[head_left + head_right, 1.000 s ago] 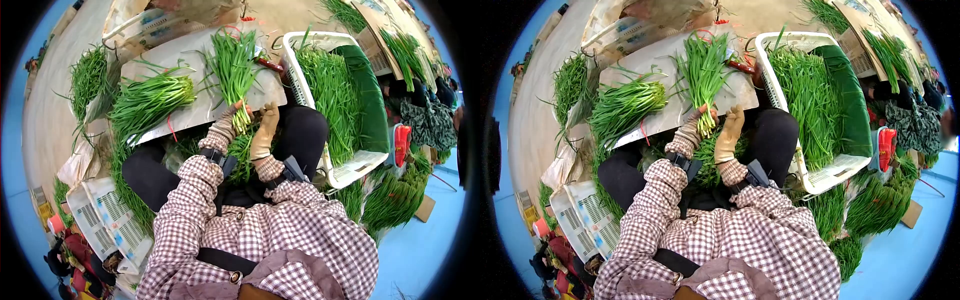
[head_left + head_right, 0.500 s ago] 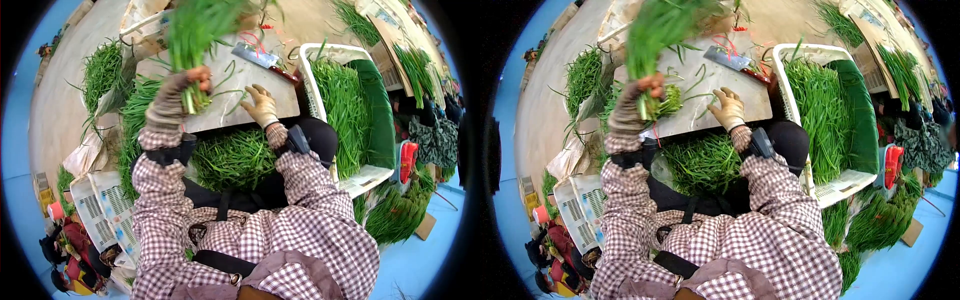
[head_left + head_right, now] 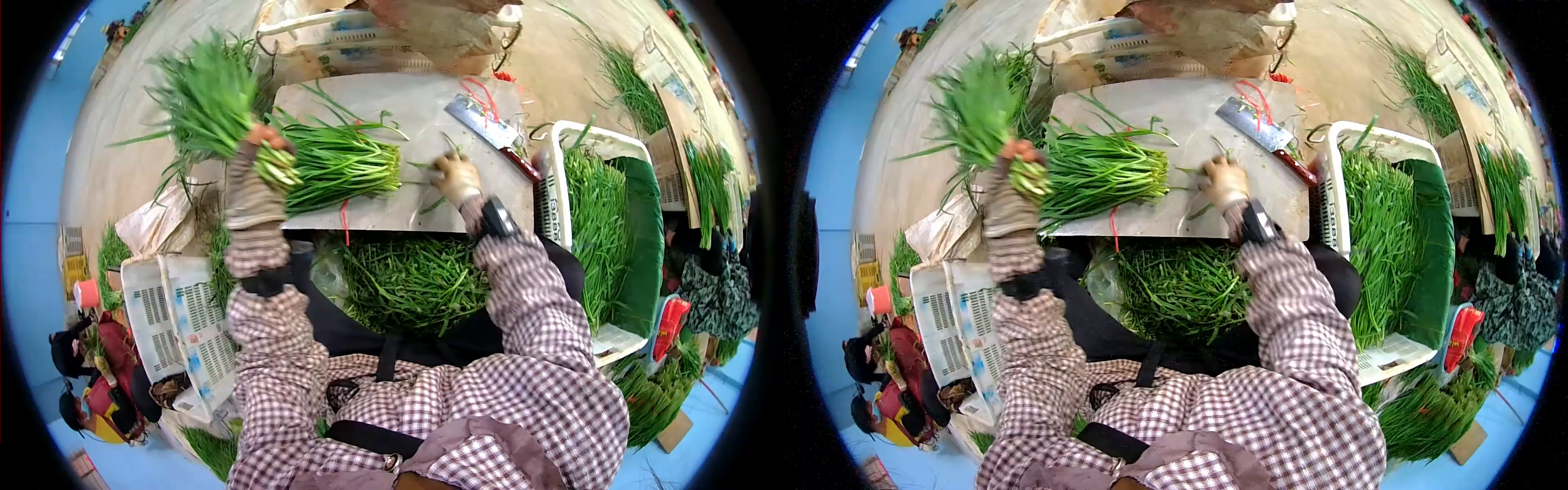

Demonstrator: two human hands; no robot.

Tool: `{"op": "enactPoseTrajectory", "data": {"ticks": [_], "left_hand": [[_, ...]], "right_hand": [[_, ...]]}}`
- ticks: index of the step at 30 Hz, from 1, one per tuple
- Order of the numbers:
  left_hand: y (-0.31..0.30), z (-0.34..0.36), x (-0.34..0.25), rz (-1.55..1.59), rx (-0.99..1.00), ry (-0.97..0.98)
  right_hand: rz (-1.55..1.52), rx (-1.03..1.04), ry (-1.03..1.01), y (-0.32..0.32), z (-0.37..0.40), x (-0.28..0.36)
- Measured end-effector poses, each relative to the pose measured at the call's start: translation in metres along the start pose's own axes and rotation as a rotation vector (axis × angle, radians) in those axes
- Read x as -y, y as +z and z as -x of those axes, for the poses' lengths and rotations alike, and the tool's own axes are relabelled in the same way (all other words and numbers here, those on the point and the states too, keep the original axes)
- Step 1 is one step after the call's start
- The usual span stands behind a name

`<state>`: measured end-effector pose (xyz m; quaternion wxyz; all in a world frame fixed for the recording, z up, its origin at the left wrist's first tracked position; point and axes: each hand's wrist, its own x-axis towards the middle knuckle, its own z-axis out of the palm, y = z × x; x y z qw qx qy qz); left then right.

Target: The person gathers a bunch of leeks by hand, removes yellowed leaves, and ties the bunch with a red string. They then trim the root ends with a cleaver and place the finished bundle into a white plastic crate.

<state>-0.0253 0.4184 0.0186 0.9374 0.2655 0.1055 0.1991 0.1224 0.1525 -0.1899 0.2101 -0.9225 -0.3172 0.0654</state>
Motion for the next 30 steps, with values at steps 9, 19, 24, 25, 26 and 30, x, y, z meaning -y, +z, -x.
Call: {"op": "enactPoseTrajectory", "data": {"ticks": [9, 19, 24, 25, 26, 30], "left_hand": [[-0.077, 0.021, 0.161, -0.144, -0.549, -0.007], [-0.086, -0.007, 0.208, 0.405, -0.547, -0.066], [-0.110, -0.031, 0.230, 0.737, -0.490, -0.034], [-0.104, -0.028, 0.216, 0.403, -0.410, -0.064], [-0.095, -0.023, 0.197, 0.073, -0.327, -0.087], [-0.096, 0.013, 0.117, -1.038, -0.004, -0.001]], "right_hand": [[-0.475, 0.025, -0.073, -0.084, 0.095, 0.070], [0.173, 0.478, -0.062, -0.063, -0.031, 0.206], [0.046, 0.358, -0.003, -0.050, -0.047, 0.190], [0.012, 0.320, -0.024, -0.051, -0.050, 0.186], [-0.098, 0.247, -0.079, -0.047, -0.054, 0.177], [-0.609, 0.519, 0.057, -0.060, -0.087, 0.180]]}}
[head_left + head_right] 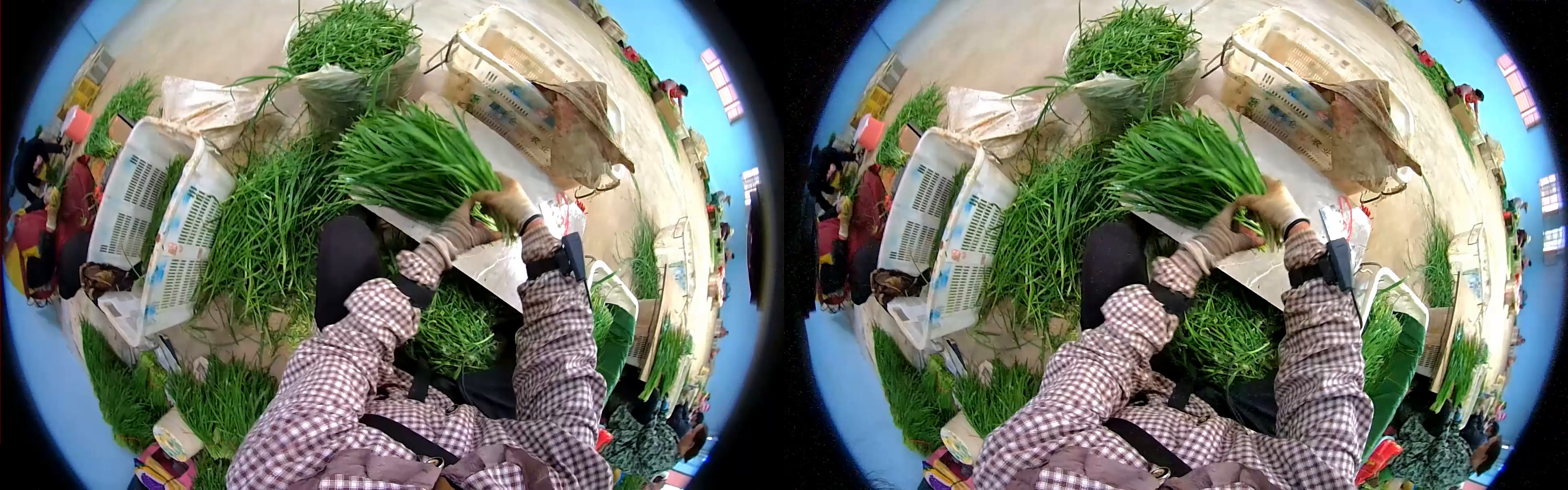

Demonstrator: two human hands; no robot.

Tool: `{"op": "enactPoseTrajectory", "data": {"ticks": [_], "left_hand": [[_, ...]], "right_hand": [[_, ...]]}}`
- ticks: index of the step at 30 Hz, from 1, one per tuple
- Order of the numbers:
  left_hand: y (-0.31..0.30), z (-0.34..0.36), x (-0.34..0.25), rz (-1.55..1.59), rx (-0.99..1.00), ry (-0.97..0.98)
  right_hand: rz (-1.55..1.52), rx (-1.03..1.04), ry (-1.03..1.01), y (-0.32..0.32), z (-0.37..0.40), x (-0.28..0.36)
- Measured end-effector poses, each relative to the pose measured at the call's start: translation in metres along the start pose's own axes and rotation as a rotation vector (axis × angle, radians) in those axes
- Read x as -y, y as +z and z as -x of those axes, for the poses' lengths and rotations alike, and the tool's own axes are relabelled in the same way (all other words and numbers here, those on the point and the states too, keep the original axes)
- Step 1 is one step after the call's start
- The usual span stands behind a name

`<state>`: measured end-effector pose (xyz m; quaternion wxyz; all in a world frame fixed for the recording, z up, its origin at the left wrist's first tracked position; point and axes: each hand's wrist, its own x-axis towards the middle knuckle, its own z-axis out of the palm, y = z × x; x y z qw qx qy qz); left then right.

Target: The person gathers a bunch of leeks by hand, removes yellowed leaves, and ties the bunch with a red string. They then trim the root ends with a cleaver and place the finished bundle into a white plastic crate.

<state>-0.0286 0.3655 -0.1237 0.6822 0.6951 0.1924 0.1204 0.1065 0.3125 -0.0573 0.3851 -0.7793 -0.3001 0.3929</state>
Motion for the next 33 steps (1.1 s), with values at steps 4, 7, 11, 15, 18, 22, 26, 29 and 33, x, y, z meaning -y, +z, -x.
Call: {"op": "enactPoseTrajectory", "data": {"ticks": [4, 7, 11, 15, 18, 22, 26, 29, 33], "left_hand": [[-0.060, 0.017, -0.021, -0.200, -0.237, 0.166], [-0.086, 0.035, -0.080, -0.280, -0.545, 0.353], [-0.075, 0.012, -0.102, -0.656, -0.455, 0.629], [-0.055, -0.049, -0.053, -1.335, -0.183, 0.667], [-0.054, -0.071, -0.025, -1.375, 0.187, 0.320], [-0.053, -0.084, -0.014, -1.391, 0.416, 0.123], [-0.049, -0.091, -0.015, -1.465, 0.492, 0.144], [-0.051, -0.091, -0.012, -1.494, 0.536, 0.135], [-0.060, -0.078, -0.023, -1.433, 0.648, 0.145]], "right_hand": [[0.132, -0.084, -0.166, -0.021, 0.005, 0.049], [0.387, -0.155, -0.329, -0.034, 0.005, 0.065], [0.691, -0.243, -0.424, -0.030, -0.006, 0.050], [0.827, -0.185, -0.281, -0.010, -0.020, 0.004], [0.860, -0.131, -0.184, 0.004, -0.023, -0.023], [0.672, -0.232, -0.200, -0.004, -0.011, -0.048], [0.702, -0.340, -0.234, -0.015, 0.023, -0.050], [0.917, -0.321, -0.254, 0.009, 0.036, -0.046], [0.927, -0.341, -0.147, 0.043, 0.014, -0.080]]}}
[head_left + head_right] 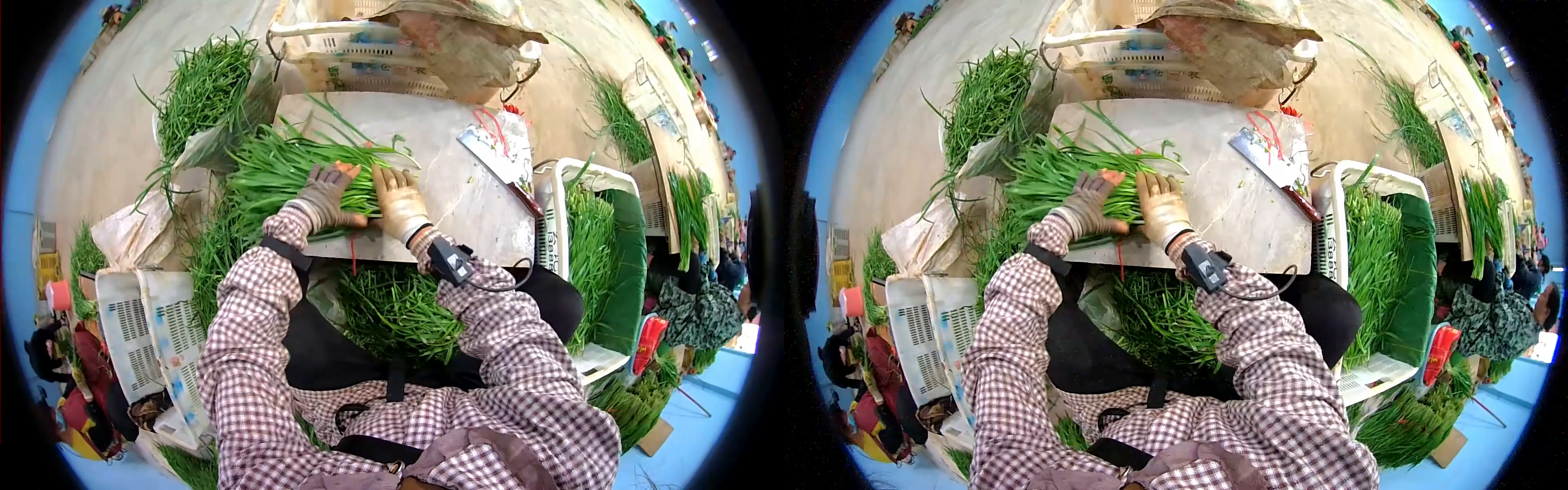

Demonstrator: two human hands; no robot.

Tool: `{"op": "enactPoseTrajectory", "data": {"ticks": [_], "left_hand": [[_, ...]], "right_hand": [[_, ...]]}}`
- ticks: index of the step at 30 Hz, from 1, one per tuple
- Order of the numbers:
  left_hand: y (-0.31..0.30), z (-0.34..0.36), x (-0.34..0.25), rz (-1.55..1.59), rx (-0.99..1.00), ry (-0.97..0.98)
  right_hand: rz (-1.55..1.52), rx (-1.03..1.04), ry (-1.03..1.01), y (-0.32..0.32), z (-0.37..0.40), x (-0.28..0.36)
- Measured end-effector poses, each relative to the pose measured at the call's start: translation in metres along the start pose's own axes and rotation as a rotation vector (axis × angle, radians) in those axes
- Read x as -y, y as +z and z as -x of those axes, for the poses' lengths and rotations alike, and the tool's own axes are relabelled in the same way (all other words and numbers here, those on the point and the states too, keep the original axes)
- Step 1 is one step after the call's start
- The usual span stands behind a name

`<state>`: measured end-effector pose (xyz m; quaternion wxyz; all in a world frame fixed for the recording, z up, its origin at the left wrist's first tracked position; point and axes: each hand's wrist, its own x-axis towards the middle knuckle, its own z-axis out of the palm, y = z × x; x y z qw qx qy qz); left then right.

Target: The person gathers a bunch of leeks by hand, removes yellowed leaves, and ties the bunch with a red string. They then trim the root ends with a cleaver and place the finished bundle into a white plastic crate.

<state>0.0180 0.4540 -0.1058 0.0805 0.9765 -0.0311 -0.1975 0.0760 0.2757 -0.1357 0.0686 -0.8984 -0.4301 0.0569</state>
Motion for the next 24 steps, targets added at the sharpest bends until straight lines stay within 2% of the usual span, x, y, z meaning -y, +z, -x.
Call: {"op": "enactPoseTrajectory", "data": {"ticks": [2, 4, 6, 7, 8, 10, 11, 13, 16, 18, 20, 22, 24], "left_hand": [[-0.001, 0.008, -0.012, -0.219, 0.041, -0.022], [0.009, 0.008, -0.017, -0.278, 0.019, -0.048], [0.018, 0.003, -0.012, -0.344, -0.008, -0.071], [0.024, 0.000, -0.009, -0.317, -0.060, -0.066], [0.029, 0.000, -0.007, -0.287, -0.111, -0.064], [0.027, 0.001, -0.009, -0.252, -0.112, -0.059], [0.032, 0.000, -0.007, -0.267, -0.149, -0.049], [0.036, 0.002, -0.005, -0.266, -0.215, -0.027], [0.040, 0.004, -0.004, -0.329, -0.282, -0.013], [0.037, 0.009, -0.007, -0.233, -0.218, -0.032], [0.049, 0.006, -0.002, -0.328, -0.352, -0.011], [0.047, 0.008, -0.005, -0.323, -0.313, -0.026], [0.039, 0.009, -0.008, -0.310, -0.253, -0.052]], "right_hand": [[-0.092, -0.071, -0.036, 0.002, 0.004, 0.000], [-0.104, -0.047, -0.037, -0.012, -0.002, -0.005], [-0.272, 0.166, -0.097, -0.037, -0.014, -0.023], [-0.526, 0.028, -0.130, -0.017, -0.033, -0.043], [-0.726, -0.054, 0.002, -0.009, -0.052, -0.051], [-0.556, -0.066, 0.241, -0.011, -0.078, -0.062], [-0.555, -0.064, 0.237, -0.005, -0.087, -0.063], [-0.439, 0.133, 0.343, 0.004, -0.098, -0.062], [-0.557, 0.214, 0.300, 0.009, -0.097, -0.051], [-0.621, 0.108, 0.119, 0.012, -0.083, -0.037], [-0.501, -0.007, 0.008, 0.011, -0.068, -0.023], [-0.425, -0.089, -0.009, 0.010, -0.055, -0.013], [-0.498, -0.101, -0.062, 0.015, -0.050, -0.014]]}}
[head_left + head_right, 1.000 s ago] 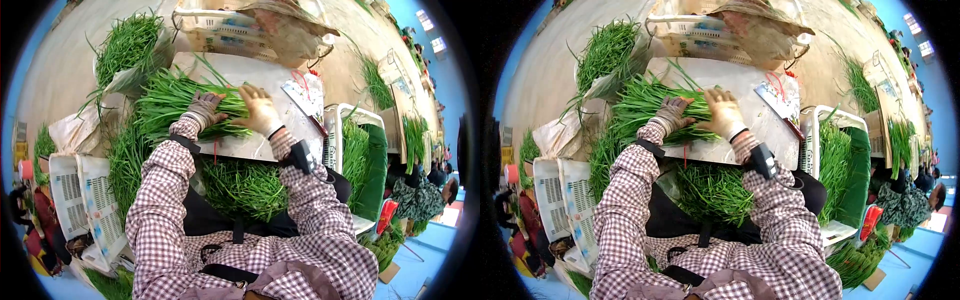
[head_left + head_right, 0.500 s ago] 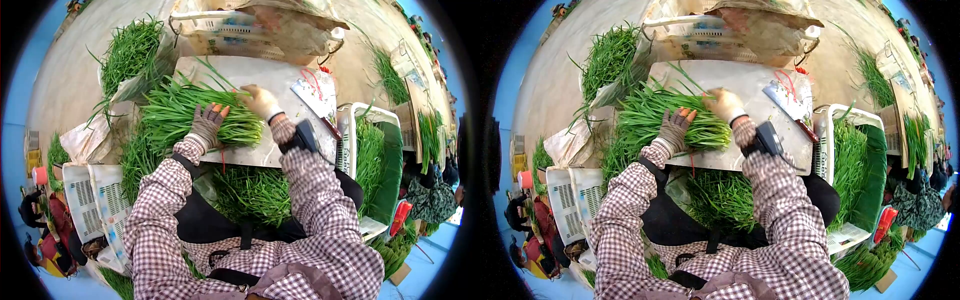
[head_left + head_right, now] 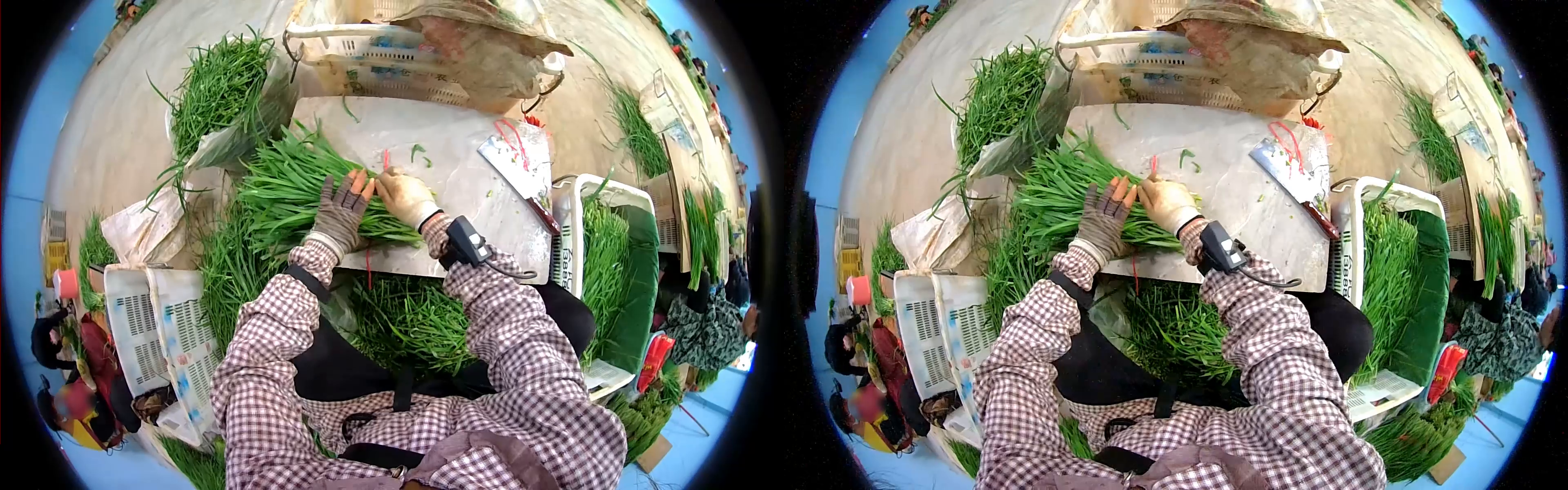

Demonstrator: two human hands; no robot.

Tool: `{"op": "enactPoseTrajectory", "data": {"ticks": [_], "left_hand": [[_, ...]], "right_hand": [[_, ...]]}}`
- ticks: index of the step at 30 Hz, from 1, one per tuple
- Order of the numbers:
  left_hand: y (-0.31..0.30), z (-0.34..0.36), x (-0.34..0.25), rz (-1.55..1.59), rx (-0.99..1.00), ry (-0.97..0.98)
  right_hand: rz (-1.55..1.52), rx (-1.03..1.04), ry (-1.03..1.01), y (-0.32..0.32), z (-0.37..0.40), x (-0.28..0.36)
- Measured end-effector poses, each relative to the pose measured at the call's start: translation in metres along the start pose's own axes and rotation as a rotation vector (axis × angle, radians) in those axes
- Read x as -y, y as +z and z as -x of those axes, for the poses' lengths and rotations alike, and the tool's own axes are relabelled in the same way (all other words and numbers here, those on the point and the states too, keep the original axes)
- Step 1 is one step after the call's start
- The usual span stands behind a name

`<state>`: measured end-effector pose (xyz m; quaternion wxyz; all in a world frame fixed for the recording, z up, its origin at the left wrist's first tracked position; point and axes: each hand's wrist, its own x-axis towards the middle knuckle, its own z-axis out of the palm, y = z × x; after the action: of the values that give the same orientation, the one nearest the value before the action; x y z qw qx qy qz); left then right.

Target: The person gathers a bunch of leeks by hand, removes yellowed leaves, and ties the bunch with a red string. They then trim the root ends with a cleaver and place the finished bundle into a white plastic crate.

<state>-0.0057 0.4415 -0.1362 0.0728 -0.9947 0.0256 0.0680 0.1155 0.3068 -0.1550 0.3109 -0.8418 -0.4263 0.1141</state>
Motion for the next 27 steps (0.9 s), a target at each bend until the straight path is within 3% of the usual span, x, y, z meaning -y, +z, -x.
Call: {"op": "enactPoseTrajectory", "data": {"ticks": [2, 4, 6, 8, 9, 10, 12, 15, 18, 21, 27], "left_hand": [[-0.013, -0.003, -0.004, 0.031, 0.054, 0.001], [-0.004, -0.007, -0.007, -0.209, -0.054, -0.040], [0.006, -0.010, -0.008, -0.169, -0.071, -0.053], [0.006, -0.009, -0.007, -0.293, -0.266, 0.009], [0.007, -0.010, -0.006, -0.424, -0.132, 0.019], [-0.001, -0.014, -0.004, -0.425, -0.118, 0.015], [-0.007, -0.025, 0.003, -0.237, 0.188, 0.063], [-0.022, -0.032, 0.007, 0.074, 0.287, 0.031], [-0.010, -0.033, 0.009, 0.108, 0.257, 0.034], [-0.004, -0.027, 0.009, 0.134, 0.198, 0.050], [-0.020, -0.021, 0.003, 0.161, 0.232, 0.057]], "right_hand": [[-0.033, -0.020, -0.037, -0.003, 0.006, 0.003], [-0.005, -0.017, -0.074, -0.002, 0.005, 0.002], [0.011, 0.010, -0.024, -0.004, 0.002, 0.001], [0.112, -0.009, -0.124, 0.003, -0.004, -0.008], [0.122, -0.035, -0.168, 0.007, -0.005, -0.011], [0.111, -0.027, -0.172, 0.009, -0.006, -0.013], [-0.014, -0.071, -0.115, 0.015, -0.006, -0.015], [-0.004, 0.202, 0.024, -0.005, -0.016, -0.014], [-0.008, 0.396, 0.130, -0.033, -0.008, 0.005], [0.355, 0.296, 0.058, -0.028, 0.025, 0.027], [0.339, 0.265, 0.025, -0.020, 0.025, 0.017]]}}
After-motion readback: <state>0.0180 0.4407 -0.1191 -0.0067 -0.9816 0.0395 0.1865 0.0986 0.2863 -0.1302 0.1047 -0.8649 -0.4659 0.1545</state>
